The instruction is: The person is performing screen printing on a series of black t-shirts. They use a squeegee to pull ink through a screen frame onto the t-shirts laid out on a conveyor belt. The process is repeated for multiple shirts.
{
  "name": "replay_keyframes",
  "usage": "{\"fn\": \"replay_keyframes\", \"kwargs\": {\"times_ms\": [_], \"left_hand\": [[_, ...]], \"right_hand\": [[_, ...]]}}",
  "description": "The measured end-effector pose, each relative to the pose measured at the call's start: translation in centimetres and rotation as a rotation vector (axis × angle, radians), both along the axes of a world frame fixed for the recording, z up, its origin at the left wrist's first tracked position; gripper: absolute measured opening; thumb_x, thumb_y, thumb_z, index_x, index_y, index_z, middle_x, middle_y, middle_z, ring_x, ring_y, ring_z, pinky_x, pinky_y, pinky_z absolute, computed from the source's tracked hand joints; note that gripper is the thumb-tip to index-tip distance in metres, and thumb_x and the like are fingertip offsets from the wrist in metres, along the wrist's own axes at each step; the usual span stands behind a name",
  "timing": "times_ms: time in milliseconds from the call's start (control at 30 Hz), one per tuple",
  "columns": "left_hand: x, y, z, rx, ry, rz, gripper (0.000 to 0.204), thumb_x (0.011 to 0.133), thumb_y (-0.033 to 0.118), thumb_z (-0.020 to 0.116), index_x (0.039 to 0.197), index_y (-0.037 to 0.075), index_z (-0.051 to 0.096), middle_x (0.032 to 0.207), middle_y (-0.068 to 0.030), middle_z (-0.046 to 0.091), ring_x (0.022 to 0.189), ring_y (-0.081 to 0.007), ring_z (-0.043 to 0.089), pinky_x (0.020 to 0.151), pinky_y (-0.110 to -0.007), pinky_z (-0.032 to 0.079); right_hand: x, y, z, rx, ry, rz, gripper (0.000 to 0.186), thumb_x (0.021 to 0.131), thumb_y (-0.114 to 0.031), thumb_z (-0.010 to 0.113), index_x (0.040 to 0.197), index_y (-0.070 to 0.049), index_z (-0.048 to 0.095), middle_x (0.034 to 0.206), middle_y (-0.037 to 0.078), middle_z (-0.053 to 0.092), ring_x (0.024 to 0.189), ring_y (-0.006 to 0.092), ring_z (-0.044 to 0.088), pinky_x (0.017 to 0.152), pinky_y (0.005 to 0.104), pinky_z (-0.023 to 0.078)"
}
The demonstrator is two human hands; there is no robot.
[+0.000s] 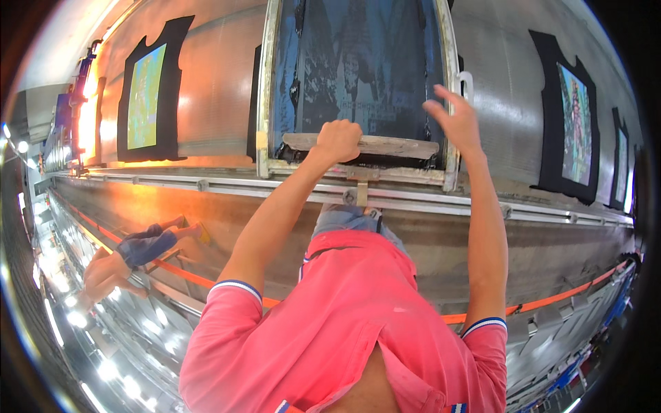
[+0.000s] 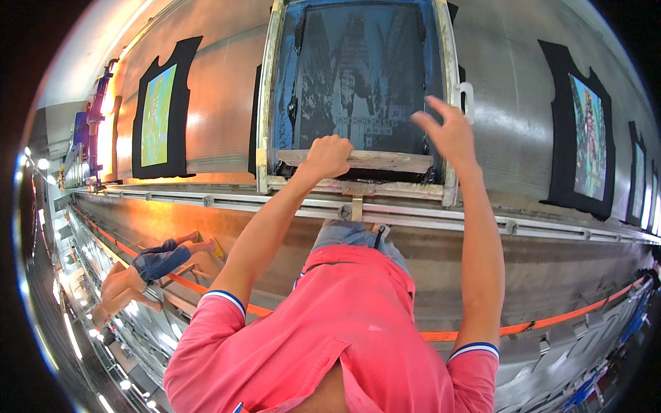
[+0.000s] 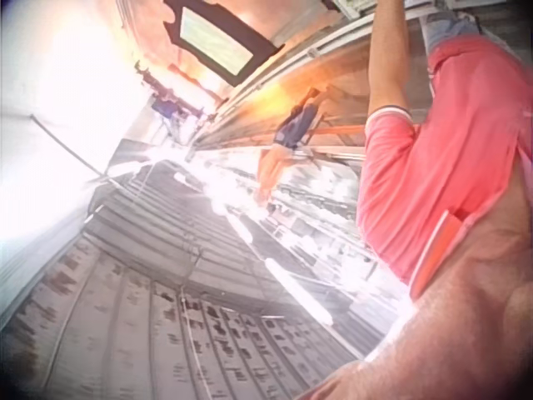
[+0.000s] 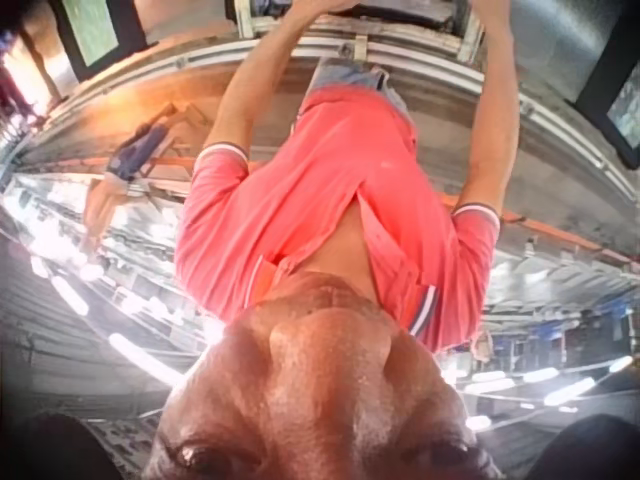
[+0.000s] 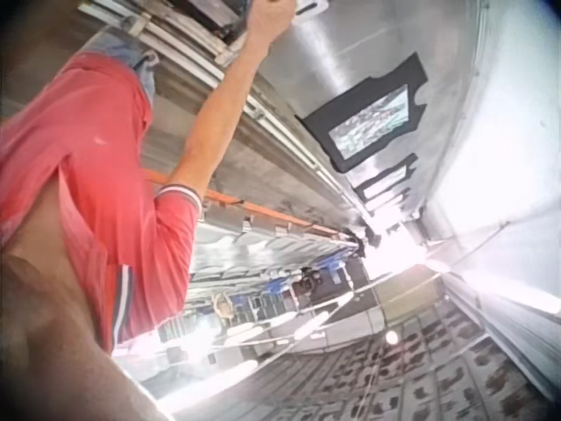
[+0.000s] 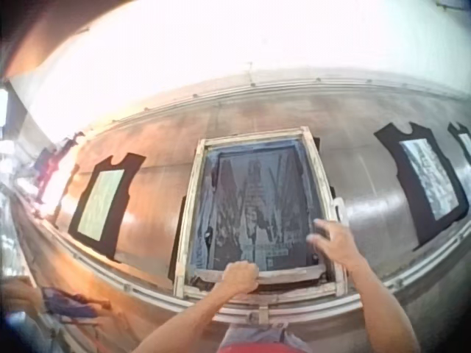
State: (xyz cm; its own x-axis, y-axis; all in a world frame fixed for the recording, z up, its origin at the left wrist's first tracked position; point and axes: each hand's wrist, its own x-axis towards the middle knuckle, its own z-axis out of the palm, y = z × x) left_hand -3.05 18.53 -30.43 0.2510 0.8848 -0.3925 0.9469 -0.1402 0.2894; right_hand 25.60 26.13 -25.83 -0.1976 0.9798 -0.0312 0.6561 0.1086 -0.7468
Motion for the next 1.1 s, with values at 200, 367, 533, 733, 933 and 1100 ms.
{"fn": "replay_keyframes", "kwargs": {"times_ms": [200, 367, 533, 733, 933, 1100], "left_hand": [[2.1, 6.4, -3.1, -0.572, -0.009, -0.053, 0.038, 0.051, 0.008, 0.079, 0.084, -0.010, 0.073, 0.091, -0.0291, 0.072, 0.090, -0.0447, 0.071, 0.074, -0.050, 0.055], [-0.9, 11.0, -2.2, -0.731, -0.018, -0.329, 0.050, 0.054, 0.014, 0.086, 0.094, -0.013, 0.071, 0.108, -0.0293, 0.070, 0.097, -0.0417, 0.069, 0.086, -0.047, 0.052], [-3.2, 24.9, 4.9, -0.366, -0.095, -0.350, 0.033, 0.054, 0.011, 0.080, 0.077, -0.009, 0.071, 0.084, -0.0270, 0.072, 0.076, -0.0368, 0.071, 0.070, -0.046, 0.055], [-4.0, 39.1, 6.8, 0.060, -0.088, -0.063, 0.034, 0.069, 0.008, 0.058, 0.098, 0.001, 0.074, 0.077, -0.0187, 0.073, 0.081, -0.0335, 0.073, 0.074, -0.047, 0.056], [-3.3, 38.8, 3.8, 0.573, -0.046, 0.014, 0.034, 0.075, 0.011, 0.061, 0.104, 0.015, 0.077, 0.093, -0.0160, 0.074, 0.088, -0.0379, 0.070, 0.075, -0.050, 0.056], [-2.3, 30.1, 2.7, 0.577, -0.050, 0.049, 0.033, 0.073, 0.010, 0.063, 0.101, 0.018, 0.079, 0.090, -0.0158, 0.073, 0.085, -0.0368, 0.070, 0.072, -0.050, 0.055]], "right_hand": [[8.6, 7.4, -10.1, 0.167, -0.230, -0.409, 0.064, 0.088, -0.043, 0.071, 0.136, -0.002, 0.059, 0.109, 0.020, 0.069, 0.105, 0.0351, 0.064, 0.092, 0.0425, 0.048], [7.7, 7.1, -9.4, -0.283, 0.247, -0.516, 0.047, 0.092, -0.031, 0.068, 0.129, -0.002, 0.064, 0.067, 0.002, 0.058, 0.054, 0.0148, 0.053, 0.050, 0.0321, 0.043], [8.6, 5.2, -4.3, -0.462, 0.337, -0.624, 0.027, 0.095, -0.024, 0.066, 0.112, -0.003, 0.068, 0.061, -0.004, 0.046, 0.046, 0.0037, 0.036, 0.041, 0.0241, 0.026], [8.1, 2.8, 0.4, -0.453, 0.275, -0.656, 0.023, 0.095, -0.022, 0.067, 0.107, -0.003, 0.068, 0.058, -0.005, 0.045, 0.046, 0.0034, 0.036, 0.042, 0.0239, 0.025], [7.9, 2.9, 2.0, -0.425, 0.263, -0.651, 0.022, 0.094, -0.020, 0.068, 0.106, -0.002, 0.068, 0.058, -0.005, 0.045, 0.046, 0.0032, 0.035, 0.042, 0.0237, 0.025], [8.5, 4.3, 2.0, -0.398, 0.262, -0.587, 0.025, 0.093, -0.024, 0.070, 0.106, -0.002, 0.068, 0.057, -0.005, 0.045, 0.045, 0.0034, 0.035, 0.041, 0.0231, 0.025]]}}
